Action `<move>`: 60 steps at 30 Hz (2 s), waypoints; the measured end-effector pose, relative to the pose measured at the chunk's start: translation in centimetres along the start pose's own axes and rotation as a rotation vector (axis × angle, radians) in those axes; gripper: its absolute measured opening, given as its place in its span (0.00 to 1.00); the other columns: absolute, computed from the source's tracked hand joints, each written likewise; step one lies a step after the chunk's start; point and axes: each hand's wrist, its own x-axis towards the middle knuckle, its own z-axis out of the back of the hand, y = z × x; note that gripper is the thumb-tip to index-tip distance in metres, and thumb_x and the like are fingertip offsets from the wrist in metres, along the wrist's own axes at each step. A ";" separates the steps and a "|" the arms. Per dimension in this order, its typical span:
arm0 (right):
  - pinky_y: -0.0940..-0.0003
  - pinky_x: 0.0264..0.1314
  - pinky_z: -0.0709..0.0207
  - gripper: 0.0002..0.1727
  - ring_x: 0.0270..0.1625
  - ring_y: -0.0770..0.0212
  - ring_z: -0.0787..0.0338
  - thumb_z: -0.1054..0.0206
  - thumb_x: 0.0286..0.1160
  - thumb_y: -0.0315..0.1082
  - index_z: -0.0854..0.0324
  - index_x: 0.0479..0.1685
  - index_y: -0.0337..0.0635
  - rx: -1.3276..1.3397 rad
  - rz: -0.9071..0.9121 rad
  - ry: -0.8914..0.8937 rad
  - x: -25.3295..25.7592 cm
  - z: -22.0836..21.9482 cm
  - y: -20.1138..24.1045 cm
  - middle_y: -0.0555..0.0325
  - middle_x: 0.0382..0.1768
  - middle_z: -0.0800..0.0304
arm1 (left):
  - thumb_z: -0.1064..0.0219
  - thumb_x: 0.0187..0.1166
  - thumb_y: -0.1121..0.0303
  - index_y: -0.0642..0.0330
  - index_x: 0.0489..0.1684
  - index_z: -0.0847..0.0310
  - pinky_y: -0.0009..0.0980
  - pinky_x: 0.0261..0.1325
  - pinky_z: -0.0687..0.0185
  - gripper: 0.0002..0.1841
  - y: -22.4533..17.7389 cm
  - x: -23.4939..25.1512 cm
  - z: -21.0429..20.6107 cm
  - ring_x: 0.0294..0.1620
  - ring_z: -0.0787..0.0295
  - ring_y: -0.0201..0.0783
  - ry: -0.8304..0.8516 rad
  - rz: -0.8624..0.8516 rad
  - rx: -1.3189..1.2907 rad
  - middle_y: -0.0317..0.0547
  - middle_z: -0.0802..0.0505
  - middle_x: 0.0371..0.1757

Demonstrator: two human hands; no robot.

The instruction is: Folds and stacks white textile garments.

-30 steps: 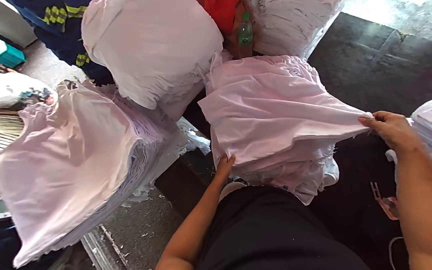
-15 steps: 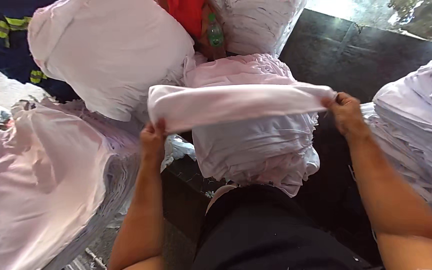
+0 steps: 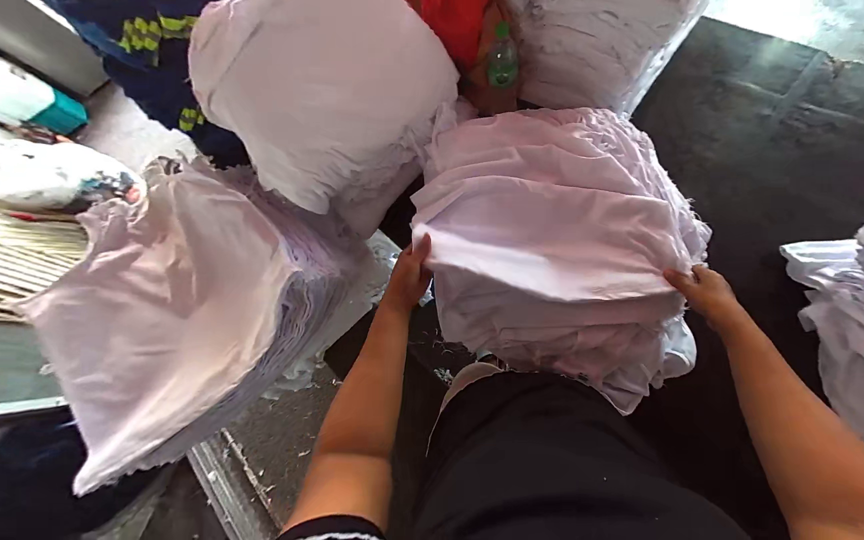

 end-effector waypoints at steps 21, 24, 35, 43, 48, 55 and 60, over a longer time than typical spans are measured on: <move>0.30 0.71 0.30 0.29 0.68 0.28 0.17 0.38 0.88 0.47 0.24 0.70 0.25 0.019 0.025 0.006 -0.2 0.5 1.6 0.21 0.64 0.18 | 0.39 0.89 0.53 0.75 0.73 0.26 0.53 0.71 0.22 0.29 8.6 0.0 -0.4 0.70 0.18 0.59 -0.105 0.478 0.457 0.71 0.18 0.70; 0.32 0.74 0.32 0.28 0.69 0.29 0.18 0.38 0.89 0.45 0.23 0.70 0.25 0.088 0.040 -0.027 -0.2 0.5 1.7 0.21 0.64 0.18 | 0.39 0.90 0.54 0.73 0.74 0.27 0.51 0.69 0.20 0.28 8.0 -0.2 -0.8 0.68 0.17 0.56 -0.135 0.505 0.339 0.70 0.18 0.71; 0.47 0.42 0.18 0.33 0.37 0.51 0.14 0.40 0.83 0.63 0.27 0.64 0.39 0.357 0.104 -0.251 -3.6 5.1 3.9 0.43 0.43 0.15 | 0.42 0.90 0.63 0.61 0.66 0.25 0.33 0.51 0.08 0.15 -2.2 -4.4 1.5 0.43 0.07 0.31 -0.281 -0.027 -0.086 0.40 0.07 0.46; 0.35 0.76 0.30 0.27 0.69 0.34 0.17 0.40 0.90 0.46 0.22 0.69 0.26 0.220 -0.125 0.082 -1.5 -0.2 -1.4 0.25 0.64 0.17 | 0.44 0.92 0.53 0.71 0.73 0.28 0.39 0.54 0.16 0.27 11.6 -5.0 -0.8 0.50 0.13 0.42 -0.205 0.544 0.092 0.59 0.12 0.58; 0.42 0.74 0.28 0.29 0.69 0.40 0.17 0.43 0.91 0.47 0.27 0.76 0.30 0.291 -0.170 0.106 -2.3 0.0 -1.0 0.30 0.68 0.18 | 0.48 0.92 0.48 0.69 0.80 0.34 0.49 0.68 0.19 0.32 11.8 -5.0 0.4 0.68 0.17 0.52 -0.135 0.583 0.101 0.65 0.18 0.72; 0.53 0.53 0.18 0.28 0.53 0.49 0.13 0.46 0.93 0.47 0.33 0.79 0.35 0.399 -0.282 0.185 -3.6 1.1 0.4 0.35 0.63 0.19 | 0.49 0.93 0.48 0.67 0.74 0.31 0.39 0.49 0.15 0.29 9.6 -6.4 0.6 0.47 0.13 0.44 -0.134 0.686 0.063 0.58 0.14 0.56; 0.39 0.57 0.20 0.23 0.49 0.42 0.12 0.39 0.89 0.43 0.21 0.66 0.29 0.276 0.019 0.023 -3.2 6.3 4.1 0.31 0.53 0.13 | 0.46 0.93 0.56 0.72 0.73 0.30 0.41 0.55 0.14 0.25 2.2 -5.1 1.3 0.50 0.12 0.44 -0.108 0.440 0.332 0.61 0.13 0.58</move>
